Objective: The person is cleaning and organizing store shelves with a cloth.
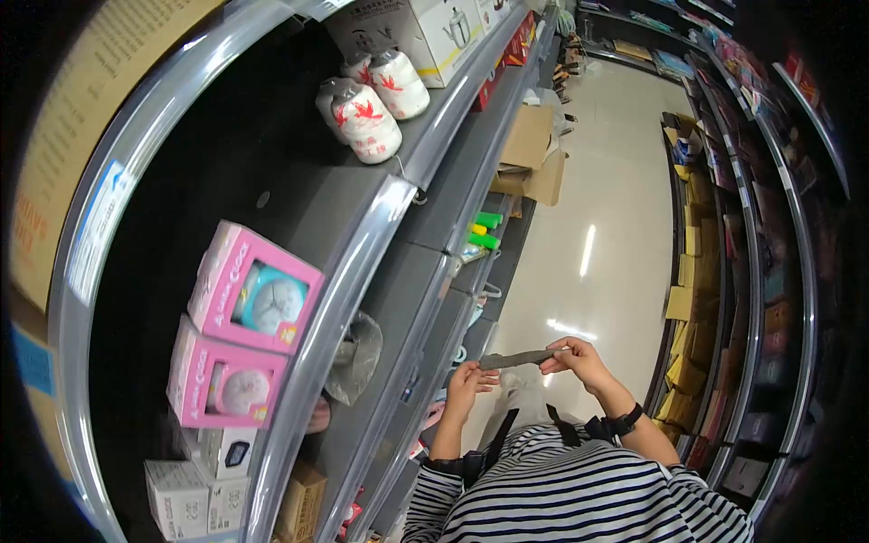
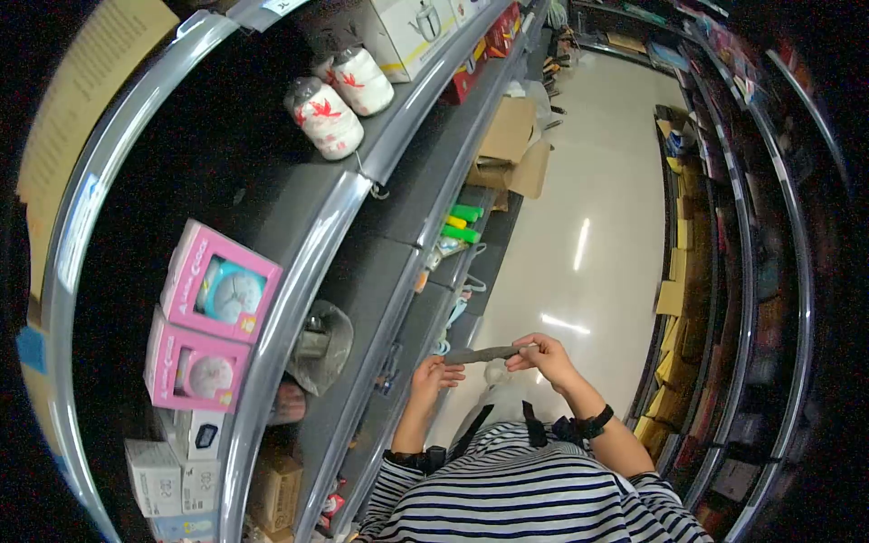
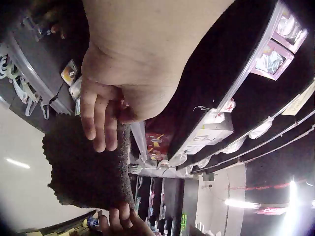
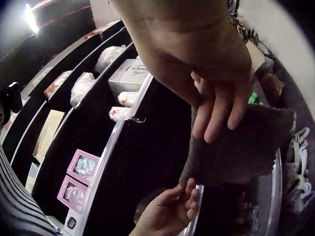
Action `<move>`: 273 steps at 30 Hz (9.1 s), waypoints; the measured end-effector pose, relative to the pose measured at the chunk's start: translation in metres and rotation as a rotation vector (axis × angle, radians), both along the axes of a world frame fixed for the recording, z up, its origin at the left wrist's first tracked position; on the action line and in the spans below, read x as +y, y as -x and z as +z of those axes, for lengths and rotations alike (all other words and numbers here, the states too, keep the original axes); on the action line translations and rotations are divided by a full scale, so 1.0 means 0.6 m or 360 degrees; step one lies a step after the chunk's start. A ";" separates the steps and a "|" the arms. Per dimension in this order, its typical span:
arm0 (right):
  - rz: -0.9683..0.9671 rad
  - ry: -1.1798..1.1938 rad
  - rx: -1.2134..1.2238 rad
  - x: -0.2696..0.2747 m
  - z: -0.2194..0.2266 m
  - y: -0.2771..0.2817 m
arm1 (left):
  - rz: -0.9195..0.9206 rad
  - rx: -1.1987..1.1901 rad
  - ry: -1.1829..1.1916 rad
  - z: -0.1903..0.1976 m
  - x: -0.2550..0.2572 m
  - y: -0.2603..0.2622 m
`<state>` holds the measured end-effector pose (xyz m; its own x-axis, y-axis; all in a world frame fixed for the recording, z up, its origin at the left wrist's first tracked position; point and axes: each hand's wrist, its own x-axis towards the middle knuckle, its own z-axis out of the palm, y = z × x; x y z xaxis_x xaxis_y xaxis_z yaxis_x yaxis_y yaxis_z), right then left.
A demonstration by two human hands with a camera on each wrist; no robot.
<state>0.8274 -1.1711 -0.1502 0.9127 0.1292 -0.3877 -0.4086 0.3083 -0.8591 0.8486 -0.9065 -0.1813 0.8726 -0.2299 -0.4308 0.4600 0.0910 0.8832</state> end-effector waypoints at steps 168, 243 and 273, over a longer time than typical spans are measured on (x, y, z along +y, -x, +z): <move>0.0919 0.0011 -0.0723 0.222 0.044 -0.333 | 0.2523 -0.0475 -0.2805 0.049 0.512 0.001; 0.2481 -0.0014 -0.2326 0.422 0.154 -0.108 | 0.2872 -0.1294 0.0395 0.126 0.159 0.268; 0.1996 -0.0159 -0.1814 0.454 0.151 -0.102 | 0.2523 -0.0993 0.0009 0.097 0.134 0.215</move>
